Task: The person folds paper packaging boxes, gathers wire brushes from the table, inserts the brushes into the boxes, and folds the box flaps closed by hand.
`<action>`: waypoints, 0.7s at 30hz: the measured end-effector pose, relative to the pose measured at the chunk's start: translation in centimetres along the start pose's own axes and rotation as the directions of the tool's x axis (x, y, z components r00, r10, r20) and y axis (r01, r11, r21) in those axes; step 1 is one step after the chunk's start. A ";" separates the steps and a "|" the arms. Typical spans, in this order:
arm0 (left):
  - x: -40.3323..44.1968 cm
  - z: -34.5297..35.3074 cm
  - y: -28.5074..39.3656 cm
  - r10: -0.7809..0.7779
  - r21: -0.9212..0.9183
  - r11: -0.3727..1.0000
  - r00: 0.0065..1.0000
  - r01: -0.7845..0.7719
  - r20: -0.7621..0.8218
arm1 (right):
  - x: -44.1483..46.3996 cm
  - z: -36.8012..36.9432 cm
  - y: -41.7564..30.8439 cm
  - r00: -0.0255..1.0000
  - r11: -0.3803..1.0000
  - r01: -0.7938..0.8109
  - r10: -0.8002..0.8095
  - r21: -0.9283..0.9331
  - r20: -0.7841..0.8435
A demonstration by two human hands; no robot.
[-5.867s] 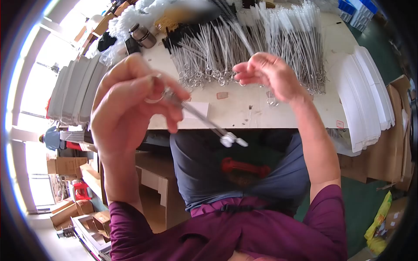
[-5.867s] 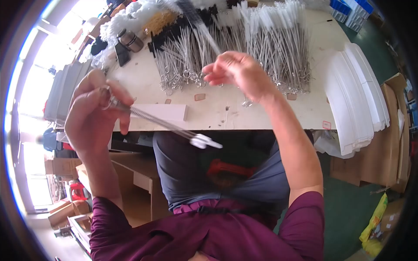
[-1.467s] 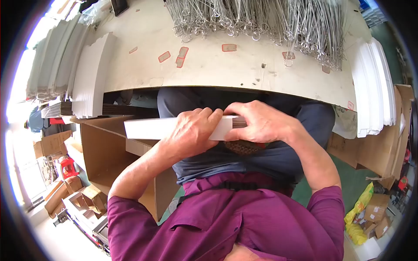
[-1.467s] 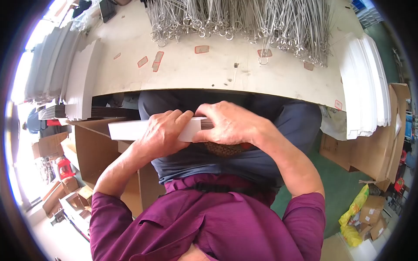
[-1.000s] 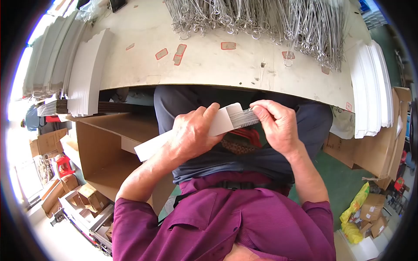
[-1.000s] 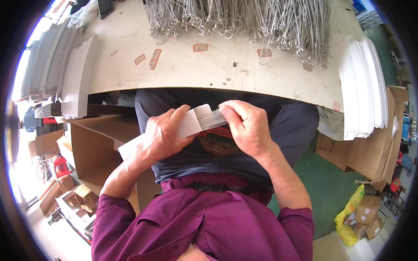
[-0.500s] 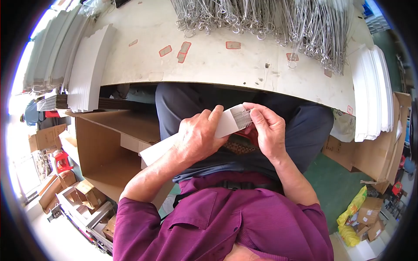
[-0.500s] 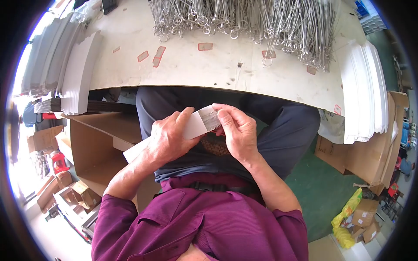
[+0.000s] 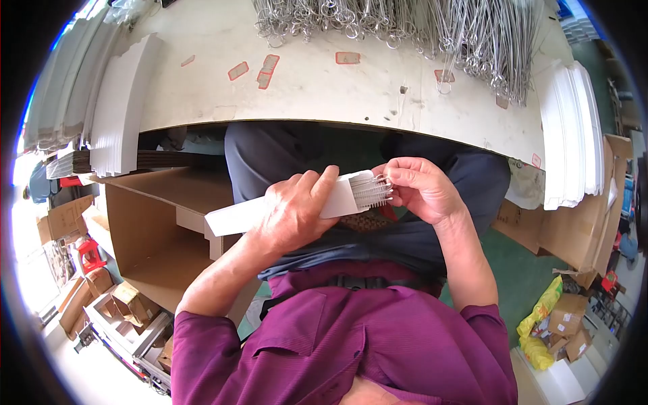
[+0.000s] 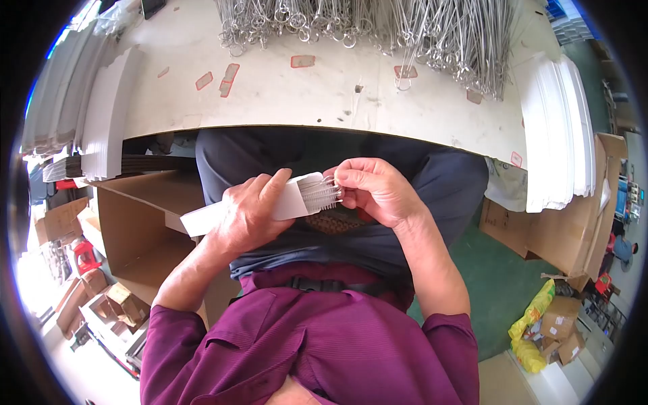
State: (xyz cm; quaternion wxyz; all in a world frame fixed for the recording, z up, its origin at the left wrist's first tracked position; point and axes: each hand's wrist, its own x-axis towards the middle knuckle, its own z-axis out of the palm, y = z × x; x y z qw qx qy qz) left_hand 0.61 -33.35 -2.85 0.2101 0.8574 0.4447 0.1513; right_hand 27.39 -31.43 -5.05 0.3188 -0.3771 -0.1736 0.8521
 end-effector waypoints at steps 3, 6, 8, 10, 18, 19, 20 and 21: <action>-0.1 -0.2 0.0 0.001 0.011 1.000 1.000 -0.001 0.017 | -0.1 0.5 0.0 0.996 0.995 0.027 -0.019 0.100 -0.084; 0.0 -0.1 0.0 -0.023 0.044 0.999 0.997 0.020 0.070 | -0.2 0.2 0.2 0.983 0.986 0.115 -0.130 -0.119 -0.129; 0.1 0.1 0.1 -0.037 0.035 0.999 0.998 0.034 0.059 | -0.4 0.5 0.5 0.952 0.954 0.230 -0.262 -0.192 -0.159; 0.2 0.1 0.1 -0.034 0.008 0.999 0.997 0.034 0.071 | -0.4 1.1 0.8 0.906 0.909 0.300 -0.366 -0.288 -0.211; 0.1 0.4 0.2 -0.077 0.027 0.997 0.994 0.076 0.080 | -0.4 1.5 1.5 0.499 -0.100 0.321 -0.827 -0.942 0.258; 0.2 0.4 0.3 -0.073 0.020 0.997 0.994 0.072 0.075 | -0.4 1.8 1.5 0.499 -0.177 0.291 -0.810 -0.940 0.307; 0.2 0.5 0.3 -0.068 0.014 0.998 0.995 0.067 0.071 | -0.5 2.5 1.8 0.615 0.150 0.365 -0.780 -0.919 0.117; 0.2 0.5 0.3 -0.067 0.012 0.998 0.995 0.066 0.071 | -0.5 2.2 1.7 0.615 0.149 0.363 -0.780 -0.920 0.116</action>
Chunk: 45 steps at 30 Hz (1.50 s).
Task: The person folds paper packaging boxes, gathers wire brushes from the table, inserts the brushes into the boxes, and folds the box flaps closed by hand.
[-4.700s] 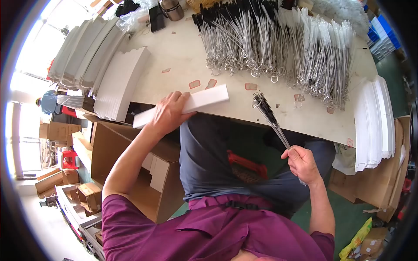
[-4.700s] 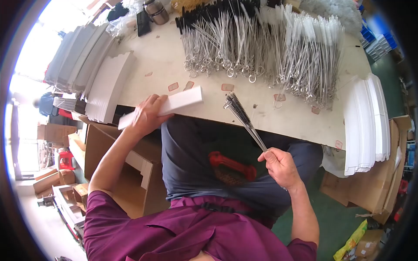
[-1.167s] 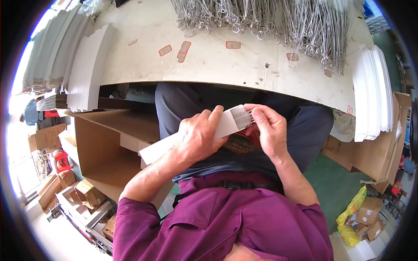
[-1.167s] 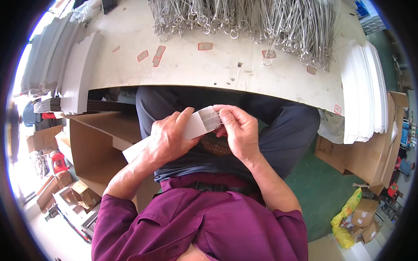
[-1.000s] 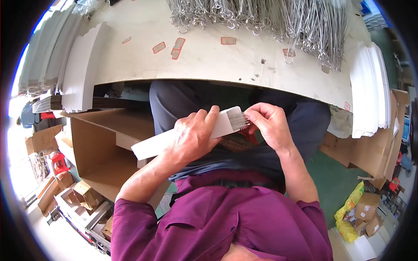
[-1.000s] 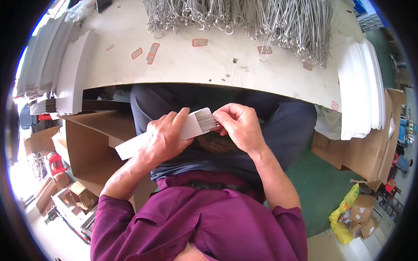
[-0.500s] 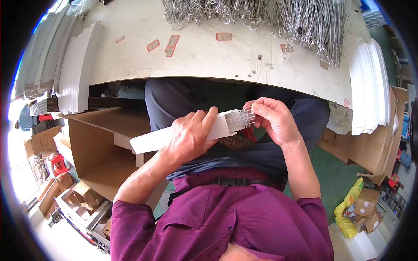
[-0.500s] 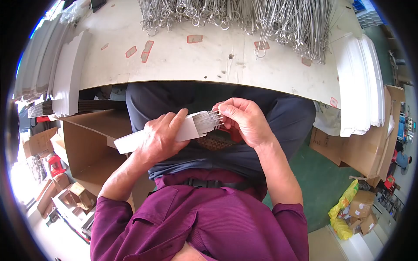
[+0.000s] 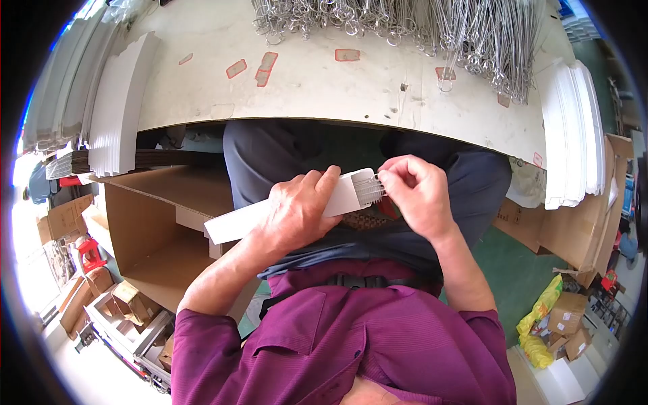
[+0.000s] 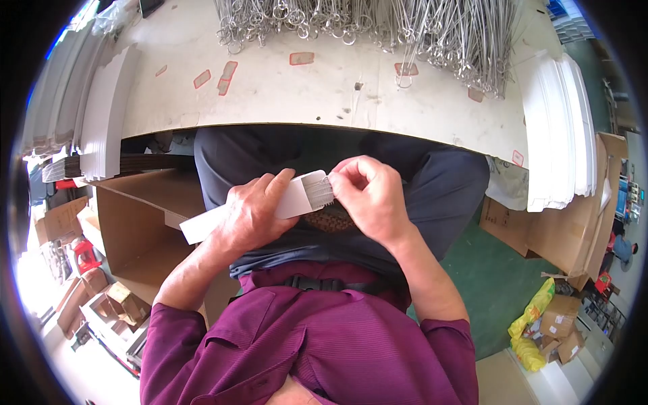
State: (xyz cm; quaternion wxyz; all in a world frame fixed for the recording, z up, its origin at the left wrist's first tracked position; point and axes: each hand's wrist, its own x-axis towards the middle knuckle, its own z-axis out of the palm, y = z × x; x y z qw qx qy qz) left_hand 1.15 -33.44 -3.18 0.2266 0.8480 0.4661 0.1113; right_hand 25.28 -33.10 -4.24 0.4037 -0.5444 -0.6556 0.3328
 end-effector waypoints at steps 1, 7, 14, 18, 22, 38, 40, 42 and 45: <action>0.0 0.0 -0.1 0.009 -0.020 1.000 1.000 -0.010 -0.017 | 0.2 -0.4 0.6 0.935 0.884 -0.351 0.312 0.307 0.170; -0.4 -0.4 -0.4 0.093 -0.062 0.993 0.993 -0.097 -0.068 | 0.5 -1.7 2.1 0.698 0.241 -0.696 0.448 0.677 0.559; -0.3 -0.4 -0.5 0.179 0.002 0.984 0.973 -0.181 -0.146 | 0.3 -0.6 2.5 0.633 -0.014 -0.720 0.397 0.694 0.665; -0.4 -0.5 -0.7 0.185 0.022 0.983 0.974 -0.184 -0.127 | 0.4 -0.6 1.5 0.623 0.062 -0.745 0.419 0.664 0.660; -0.5 -0.5 -0.7 0.192 0.016 0.981 0.976 -0.191 -0.105 | 0.0 -0.4 1.4 0.651 0.203 -0.744 0.438 0.637 0.620; -0.6 -0.3 -0.8 0.153 0.058 0.987 0.984 -0.149 -0.087 | -1.8 -0.2 -2.3 0.917 0.840 -0.396 0.338 0.371 0.213; -0.6 -0.5 -0.9 0.162 0.052 0.986 0.981 -0.157 -0.104 | -2.1 0.3 -2.6 0.942 0.860 -0.336 0.299 0.384 0.155; -0.6 -0.6 -0.9 0.170 0.045 0.985 0.978 -0.165 -0.122 | -2.4 0.4 -2.9 0.961 0.878 -0.275 0.258 0.392 0.097; -0.6 -0.6 -0.9 0.166 0.035 0.986 0.978 -0.163 -0.130 | -2.3 0.1 -3.3 0.982 0.958 -0.190 0.187 0.213 0.035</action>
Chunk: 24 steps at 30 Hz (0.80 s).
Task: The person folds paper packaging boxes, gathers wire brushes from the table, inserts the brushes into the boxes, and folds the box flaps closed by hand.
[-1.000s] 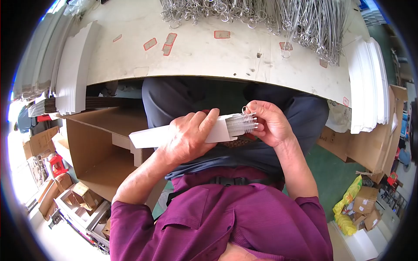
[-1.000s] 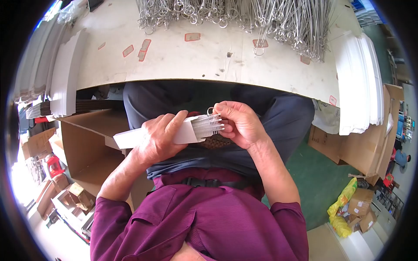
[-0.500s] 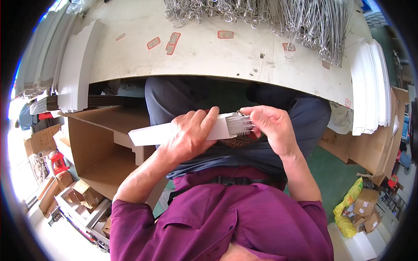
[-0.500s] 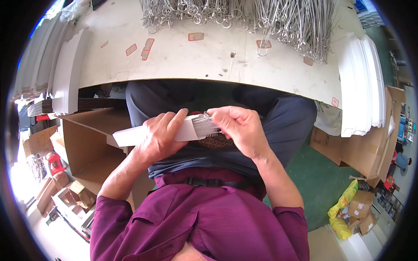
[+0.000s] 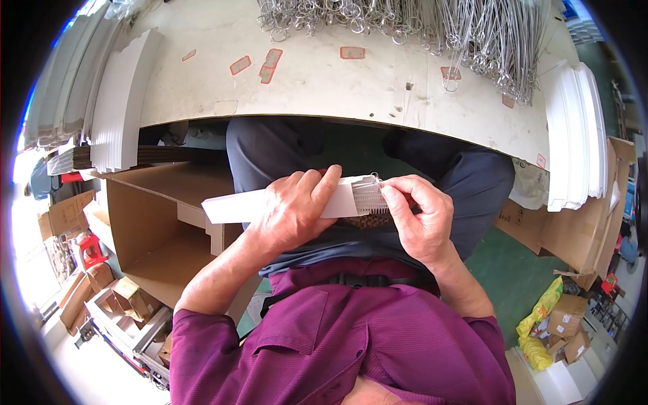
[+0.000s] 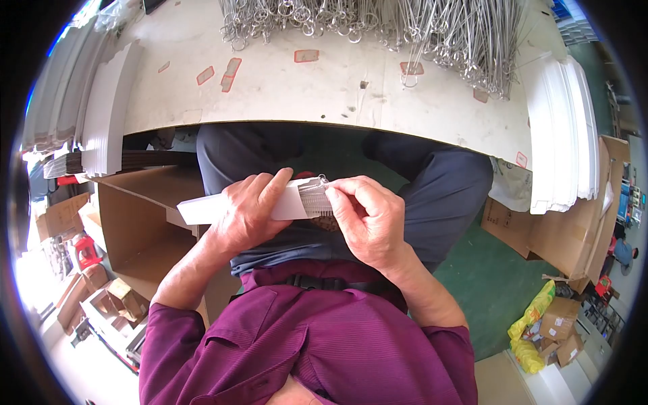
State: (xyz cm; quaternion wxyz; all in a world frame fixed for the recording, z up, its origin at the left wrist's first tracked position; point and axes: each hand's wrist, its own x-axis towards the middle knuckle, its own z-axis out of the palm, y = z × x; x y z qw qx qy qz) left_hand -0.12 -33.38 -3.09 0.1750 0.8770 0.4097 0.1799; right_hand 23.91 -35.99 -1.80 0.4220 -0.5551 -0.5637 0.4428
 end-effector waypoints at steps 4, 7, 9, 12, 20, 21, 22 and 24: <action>0.0 0.0 0.0 -0.007 0.003 1.000 1.000 0.007 0.013 | 0.6 0.0 0.6 0.990 0.991 0.124 -0.120 -0.048 0.081; 0.0 0.0 0.0 -0.025 0.015 1.000 0.999 0.024 0.035 | 0.5 0.7 1.3 0.984 0.982 0.178 -0.176 -0.056 0.041; 0.0 0.0 0.0 -0.030 0.022 0.999 0.999 0.029 0.042 | 0.3 1.0 1.1 0.984 0.981 0.177 -0.177 -0.079 0.014; -0.2 -0.1 -0.1 -0.051 0.006 0.999 0.994 0.051 0.101 | -0.2 1.3 0.1 0.997 0.996 0.069 -0.070 -0.051 -0.020; 0.2 -0.2 0.0 -0.079 -0.097 0.992 0.994 0.086 0.075 | 0.2 2.5 2.1 0.986 0.985 0.153 -0.157 -0.077 -0.054; 0.2 -0.1 0.1 -0.080 -0.097 0.991 0.994 0.087 0.076 | 0.1 2.8 2.1 0.988 0.986 0.144 -0.147 -0.079 -0.042; 0.1 0.2 0.1 -0.094 -0.094 0.990 0.991 0.103 0.094 | -0.1 3.2 2.9 0.999 0.999 0.035 -0.035 0.029 -0.009; 0.2 0.4 0.2 -0.109 -0.089 0.989 0.988 0.119 0.113 | -0.1 3.5 3.7 0.996 0.996 0.088 -0.088 -0.001 -0.011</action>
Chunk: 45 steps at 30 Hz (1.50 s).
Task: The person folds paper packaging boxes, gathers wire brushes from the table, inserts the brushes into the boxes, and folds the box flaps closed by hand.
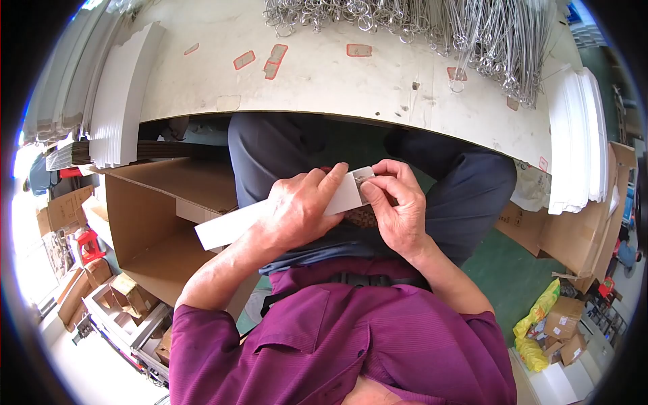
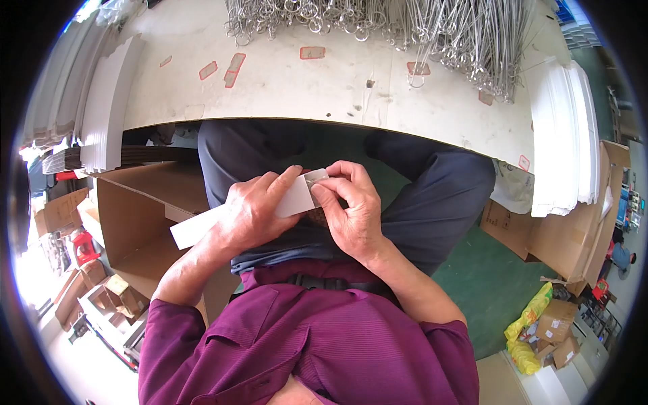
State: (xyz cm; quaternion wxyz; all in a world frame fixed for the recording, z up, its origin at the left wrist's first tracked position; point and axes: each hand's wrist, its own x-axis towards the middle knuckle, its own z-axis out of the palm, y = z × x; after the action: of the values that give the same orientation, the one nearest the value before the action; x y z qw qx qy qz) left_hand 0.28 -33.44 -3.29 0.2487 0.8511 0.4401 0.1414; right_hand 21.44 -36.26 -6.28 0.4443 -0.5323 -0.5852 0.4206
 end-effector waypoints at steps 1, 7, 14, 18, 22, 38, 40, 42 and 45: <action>0.0 0.0 0.0 -0.050 0.000 0.999 0.999 0.050 0.015 | 0.0 0.2 0.2 0.999 0.998 0.051 -0.051 -0.027 0.002; 0.3 0.0 0.2 -0.105 -0.064 0.992 0.994 0.105 0.001 | 0.0 -0.5 -0.1 0.957 0.932 0.284 -0.259 -0.224 0.133; 0.5 0.2 0.2 -0.129 -0.110 0.986 0.991 0.124 -0.038 | -0.8 -0.5 -0.1 0.989 0.997 0.078 -0.075 -0.019 0.126; 0.6 0.2 0.4 -0.168 -0.105 0.980 0.985 0.171 0.044 | -0.4 -0.8 -0.7 0.977 0.997 0.071 -0.065 -0.024 0.205; 0.5 0.2 0.6 -0.174 -0.168 0.969 0.983 0.181 0.058 | -0.3 -1.7 -0.5 0.945 0.979 -0.127 0.072 0.156 0.320; 0.9 1.0 0.8 -0.121 -0.220 0.965 0.988 0.141 0.100 | -1.0 0.0 -0.1 0.993 0.984 -0.105 0.096 0.141 0.067; 1.1 0.7 1.0 -0.140 -0.247 0.956 0.986 0.159 0.092 | -0.3 -0.1 -0.6 0.978 0.965 0.208 -0.205 -0.159 0.038; 1.1 0.6 1.2 -0.160 -0.274 0.946 0.984 0.176 0.081 | 0.2 -0.2 -0.9 0.957 0.934 0.289 -0.280 -0.211 0.073; 1.1 0.9 1.3 -0.238 -0.254 0.929 0.960 0.269 0.147 | -0.2 -0.1 -0.5 0.955 0.935 0.296 -0.289 -0.196 0.064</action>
State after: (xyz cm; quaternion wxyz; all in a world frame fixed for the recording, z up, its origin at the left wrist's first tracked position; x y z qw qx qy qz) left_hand 2.22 -33.46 -3.28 0.4038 0.7514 0.5082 0.1184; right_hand 21.39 -36.48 -5.74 0.4349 -0.4749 -0.7052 0.2968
